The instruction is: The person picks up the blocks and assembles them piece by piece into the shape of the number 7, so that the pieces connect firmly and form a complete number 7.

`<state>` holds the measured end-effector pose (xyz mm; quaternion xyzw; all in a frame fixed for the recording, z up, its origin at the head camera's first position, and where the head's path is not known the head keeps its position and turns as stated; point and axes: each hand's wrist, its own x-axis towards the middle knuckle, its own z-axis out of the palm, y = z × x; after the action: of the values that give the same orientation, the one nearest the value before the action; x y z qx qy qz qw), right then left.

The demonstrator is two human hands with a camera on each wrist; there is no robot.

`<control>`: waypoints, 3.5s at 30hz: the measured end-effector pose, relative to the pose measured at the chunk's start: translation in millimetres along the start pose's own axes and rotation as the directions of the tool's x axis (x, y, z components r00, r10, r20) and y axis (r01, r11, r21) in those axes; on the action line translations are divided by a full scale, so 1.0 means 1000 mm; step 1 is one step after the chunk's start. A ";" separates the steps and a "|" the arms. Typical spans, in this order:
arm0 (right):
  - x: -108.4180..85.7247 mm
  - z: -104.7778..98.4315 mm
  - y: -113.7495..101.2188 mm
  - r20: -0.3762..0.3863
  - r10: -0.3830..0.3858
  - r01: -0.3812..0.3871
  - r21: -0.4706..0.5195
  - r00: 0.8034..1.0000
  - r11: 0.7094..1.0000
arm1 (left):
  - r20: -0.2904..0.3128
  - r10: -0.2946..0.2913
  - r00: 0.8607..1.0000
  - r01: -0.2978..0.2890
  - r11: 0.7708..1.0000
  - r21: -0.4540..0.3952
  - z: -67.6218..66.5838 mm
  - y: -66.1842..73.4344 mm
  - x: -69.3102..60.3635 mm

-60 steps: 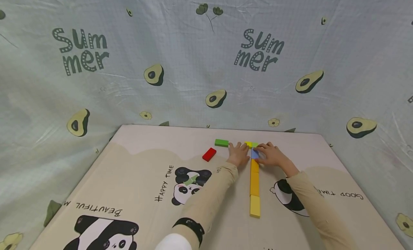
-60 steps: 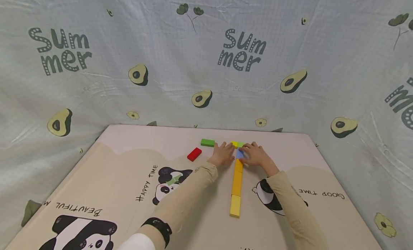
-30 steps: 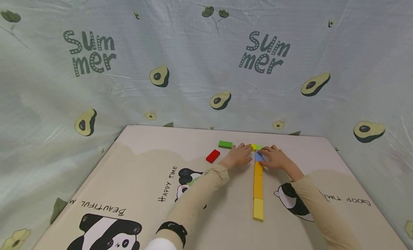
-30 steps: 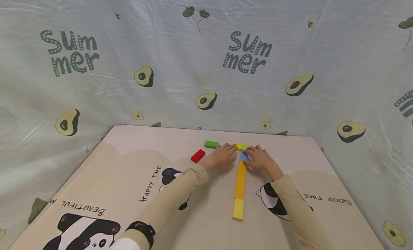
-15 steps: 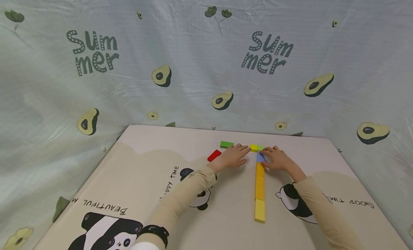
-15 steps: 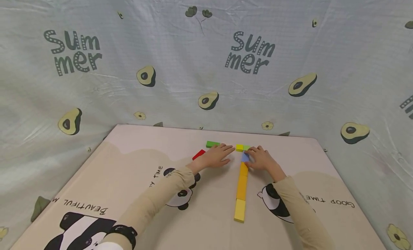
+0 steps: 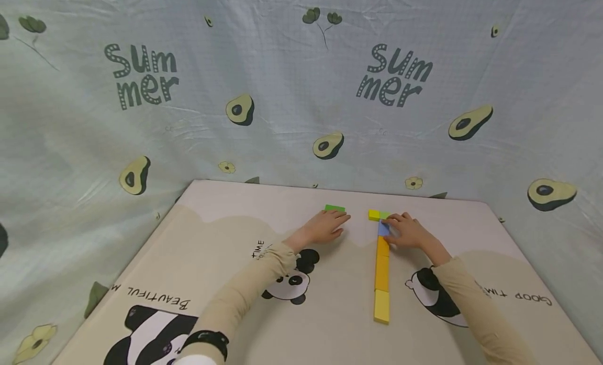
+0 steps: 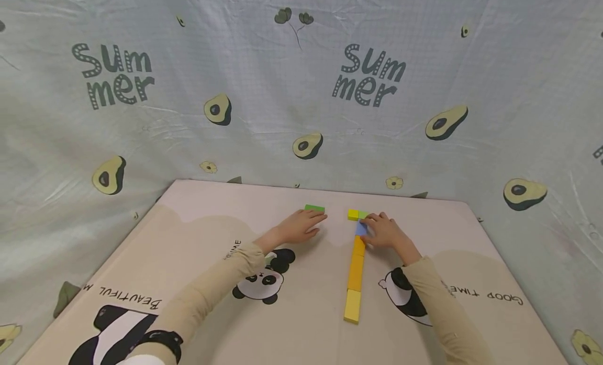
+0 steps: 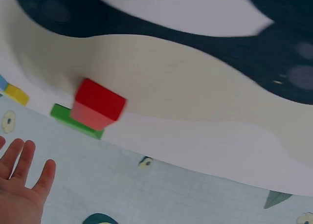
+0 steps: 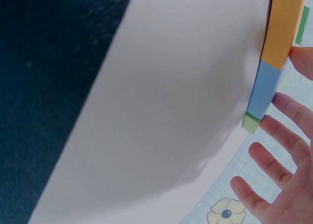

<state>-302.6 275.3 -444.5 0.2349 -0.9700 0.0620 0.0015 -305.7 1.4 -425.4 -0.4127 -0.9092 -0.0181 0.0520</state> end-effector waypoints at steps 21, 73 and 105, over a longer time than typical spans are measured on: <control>-0.001 0.002 0.004 -0.012 -0.007 0.007 0.012 1.000 1.000 | 0.004 -0.091 0.996 0.091 0.995 0.045 0.018 -0.042 -0.014; -0.002 0.000 0.002 0.025 0.021 -0.022 0.018 0.999 1.000 | 0.244 -0.339 0.909 0.311 0.939 0.146 0.036 -0.036 0.013; 0.000 0.000 0.002 0.036 0.037 -0.038 0.022 0.999 0.999 | 0.275 -0.347 0.897 0.311 0.936 0.166 0.028 -0.020 0.026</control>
<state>-303.9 277.1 -444.7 0.2179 -0.9733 0.0690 -0.0197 -340.3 9.8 -450.0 -0.2468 -0.9626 0.0900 -0.0661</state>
